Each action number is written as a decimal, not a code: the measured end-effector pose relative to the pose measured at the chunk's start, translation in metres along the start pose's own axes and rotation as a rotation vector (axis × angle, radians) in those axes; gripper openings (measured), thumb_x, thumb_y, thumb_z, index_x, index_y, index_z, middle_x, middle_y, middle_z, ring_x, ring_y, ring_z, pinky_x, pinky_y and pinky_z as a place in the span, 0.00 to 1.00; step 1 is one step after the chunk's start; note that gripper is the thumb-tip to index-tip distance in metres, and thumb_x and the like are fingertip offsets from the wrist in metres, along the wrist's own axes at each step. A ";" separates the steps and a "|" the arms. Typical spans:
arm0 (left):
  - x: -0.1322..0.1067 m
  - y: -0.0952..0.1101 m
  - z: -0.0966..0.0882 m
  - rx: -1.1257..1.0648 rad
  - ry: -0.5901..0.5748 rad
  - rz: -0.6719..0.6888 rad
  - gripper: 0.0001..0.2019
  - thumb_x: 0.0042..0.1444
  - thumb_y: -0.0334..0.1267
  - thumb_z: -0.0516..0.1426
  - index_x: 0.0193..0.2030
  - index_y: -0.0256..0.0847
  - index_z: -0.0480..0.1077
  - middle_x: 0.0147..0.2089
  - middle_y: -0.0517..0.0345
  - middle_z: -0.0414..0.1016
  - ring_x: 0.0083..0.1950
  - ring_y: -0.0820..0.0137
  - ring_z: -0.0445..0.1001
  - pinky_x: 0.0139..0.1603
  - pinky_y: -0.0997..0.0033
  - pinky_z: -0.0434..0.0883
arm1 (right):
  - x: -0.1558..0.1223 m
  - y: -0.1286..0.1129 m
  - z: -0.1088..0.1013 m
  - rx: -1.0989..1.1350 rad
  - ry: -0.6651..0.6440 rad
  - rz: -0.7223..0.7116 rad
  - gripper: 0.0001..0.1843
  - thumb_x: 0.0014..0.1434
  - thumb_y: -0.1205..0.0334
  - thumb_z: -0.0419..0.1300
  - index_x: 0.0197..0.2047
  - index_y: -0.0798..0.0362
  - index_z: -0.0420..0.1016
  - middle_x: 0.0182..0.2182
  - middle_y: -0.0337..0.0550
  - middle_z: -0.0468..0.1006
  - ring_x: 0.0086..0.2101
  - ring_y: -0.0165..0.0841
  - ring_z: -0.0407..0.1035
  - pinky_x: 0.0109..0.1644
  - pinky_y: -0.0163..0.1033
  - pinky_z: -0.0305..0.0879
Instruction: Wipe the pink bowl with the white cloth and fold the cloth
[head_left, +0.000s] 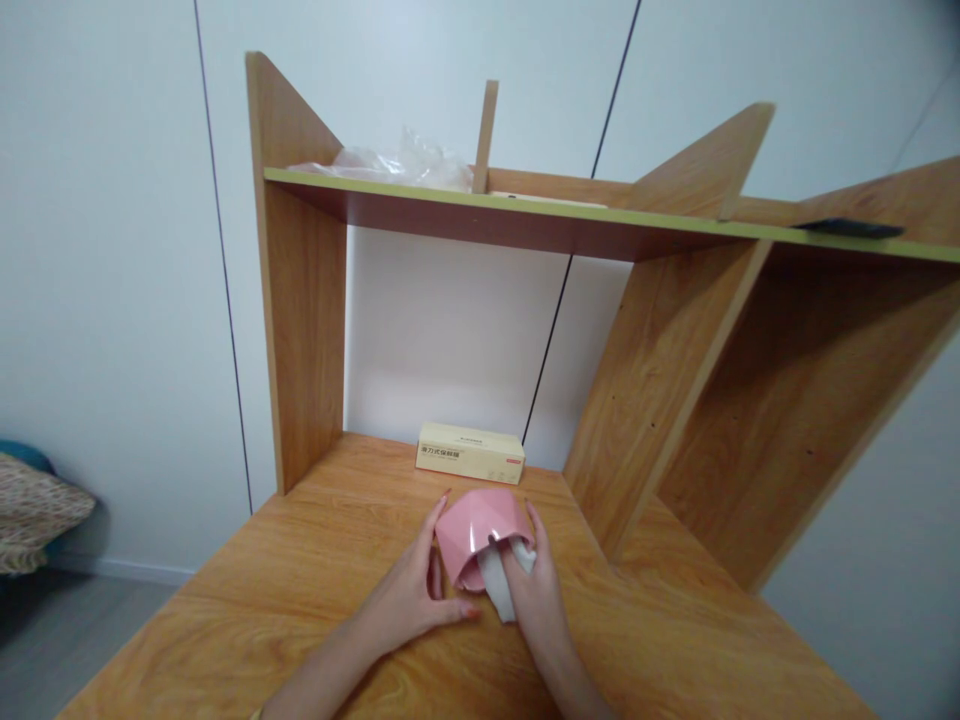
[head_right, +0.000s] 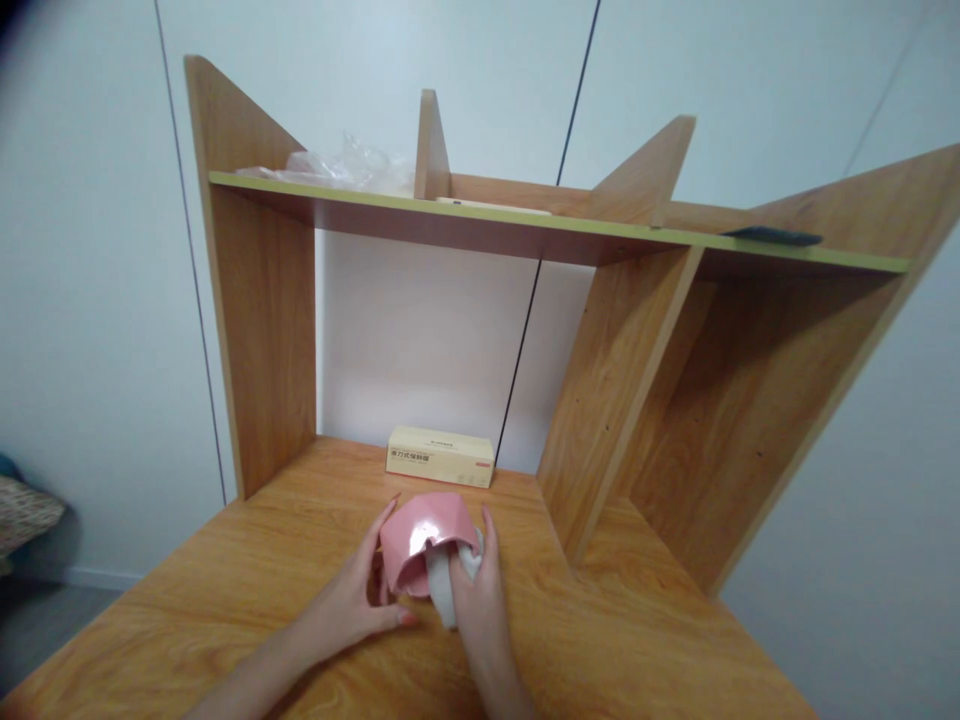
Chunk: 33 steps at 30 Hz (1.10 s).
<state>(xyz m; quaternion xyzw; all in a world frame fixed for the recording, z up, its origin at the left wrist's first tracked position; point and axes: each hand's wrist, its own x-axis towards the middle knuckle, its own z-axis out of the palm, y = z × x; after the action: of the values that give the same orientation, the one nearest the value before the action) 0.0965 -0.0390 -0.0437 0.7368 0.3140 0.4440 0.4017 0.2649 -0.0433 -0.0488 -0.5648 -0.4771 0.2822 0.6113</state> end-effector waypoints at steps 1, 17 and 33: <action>0.000 0.001 0.002 -0.003 0.013 0.026 0.49 0.42 0.43 0.63 0.63 0.41 0.34 0.60 0.44 0.54 0.57 0.57 0.59 0.56 0.59 0.57 | 0.000 0.001 0.002 0.009 0.001 -0.011 0.36 0.48 0.55 0.55 0.59 0.54 0.50 0.47 0.48 0.70 0.43 0.36 0.68 0.43 0.36 0.65; 0.003 -0.004 0.003 0.060 0.051 -0.127 0.29 0.47 0.33 0.55 0.57 0.38 0.51 0.50 0.50 0.67 0.38 0.67 0.73 0.33 0.72 0.73 | 0.001 -0.005 -0.013 -0.889 0.002 -0.321 0.34 0.52 0.57 0.52 0.60 0.56 0.47 0.26 0.45 0.77 0.25 0.39 0.73 0.24 0.35 0.63; 0.004 -0.002 0.001 0.030 0.026 -0.109 0.35 0.51 0.43 0.56 0.62 0.40 0.42 0.56 0.45 0.61 0.43 0.64 0.71 0.40 0.64 0.71 | 0.000 0.009 -0.008 -0.558 -0.047 -0.160 0.30 0.54 0.61 0.48 0.60 0.55 0.47 0.40 0.49 0.75 0.38 0.38 0.71 0.38 0.39 0.65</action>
<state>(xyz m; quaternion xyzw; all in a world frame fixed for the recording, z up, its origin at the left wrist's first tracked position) 0.0987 -0.0351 -0.0443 0.7189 0.3652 0.4262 0.4102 0.2742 -0.0447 -0.0570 -0.6651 -0.5934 0.1038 0.4413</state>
